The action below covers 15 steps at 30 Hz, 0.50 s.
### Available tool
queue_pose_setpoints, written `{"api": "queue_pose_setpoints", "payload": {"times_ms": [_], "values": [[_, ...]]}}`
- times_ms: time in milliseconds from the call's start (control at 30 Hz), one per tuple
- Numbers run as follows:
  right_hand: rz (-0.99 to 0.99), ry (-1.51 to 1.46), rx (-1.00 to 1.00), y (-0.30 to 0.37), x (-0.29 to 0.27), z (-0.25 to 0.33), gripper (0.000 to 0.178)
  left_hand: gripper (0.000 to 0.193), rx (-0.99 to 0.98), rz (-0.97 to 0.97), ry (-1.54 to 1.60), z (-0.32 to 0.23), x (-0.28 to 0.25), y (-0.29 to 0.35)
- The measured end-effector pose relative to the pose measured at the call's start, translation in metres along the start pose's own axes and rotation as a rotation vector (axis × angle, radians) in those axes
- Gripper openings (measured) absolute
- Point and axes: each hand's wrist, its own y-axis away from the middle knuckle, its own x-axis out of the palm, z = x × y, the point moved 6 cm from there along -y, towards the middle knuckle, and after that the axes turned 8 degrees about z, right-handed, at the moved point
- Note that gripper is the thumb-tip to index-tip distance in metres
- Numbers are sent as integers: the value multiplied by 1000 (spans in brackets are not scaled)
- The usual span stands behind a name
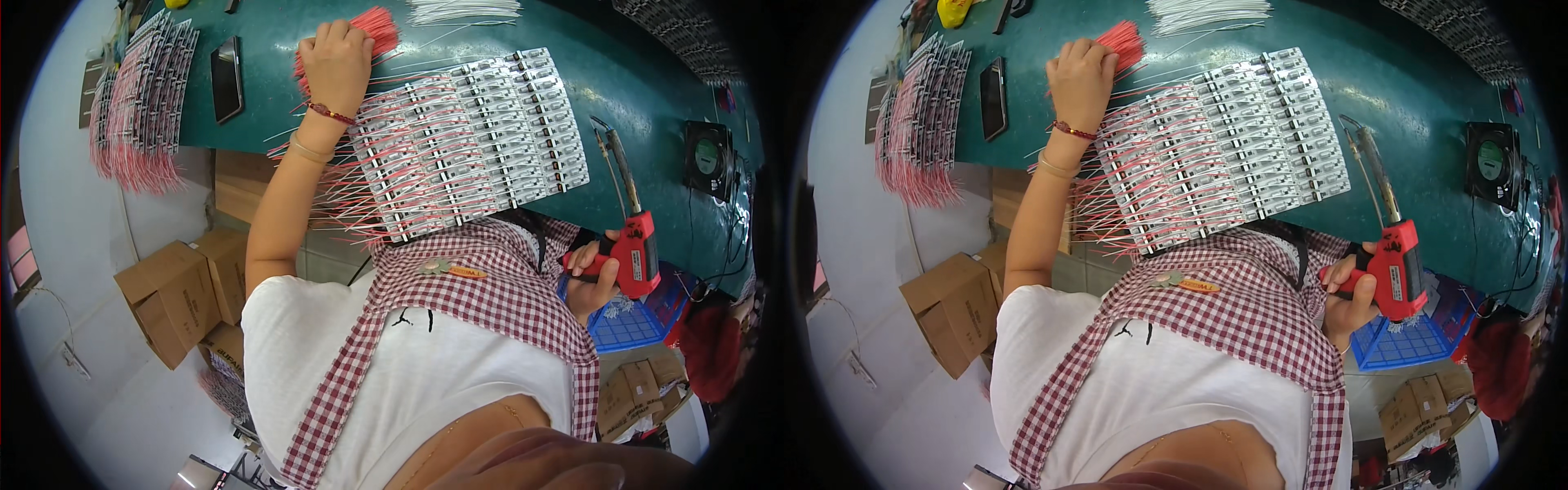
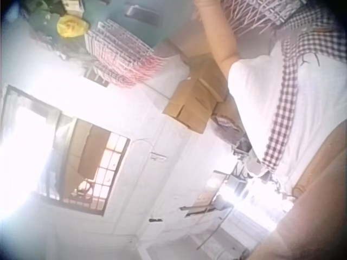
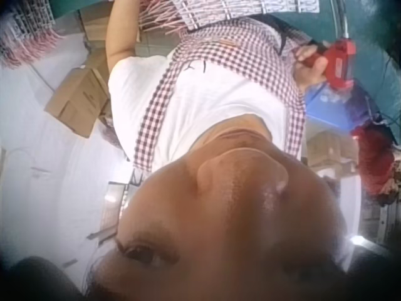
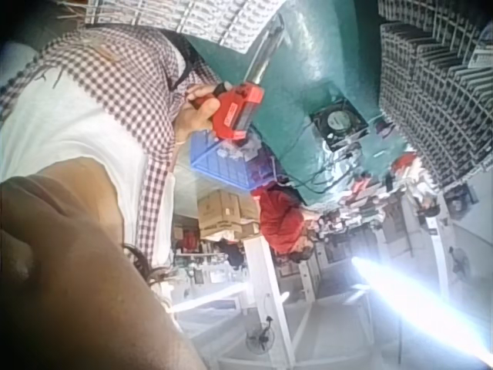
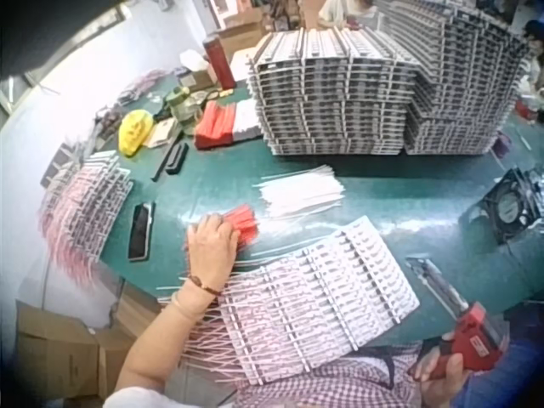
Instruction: The person uses a soldering iron to attach red and white wires to a grid of electronic components on a green workbench. They repeatedly pick up individual wires, place them onto the component grid, and apply the soldering iron to secure the connections.
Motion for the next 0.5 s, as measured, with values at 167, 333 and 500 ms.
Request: {"api": "queue_pose_setpoints", "payload": {"times_ms": [167, 333, 500], "values": [[18, -1, -28, -2, 2, 3, 48, 8, -42, -63, 32, 10, -2, 0], [66, -42, -19, -3, 2, 0, 44, 10, -25, -142, 300, 28, -25, -8], [14, -38, -9, -2, 1, -1, 46, 17, -237, -302, 1225, 35, -55, -17]]}}
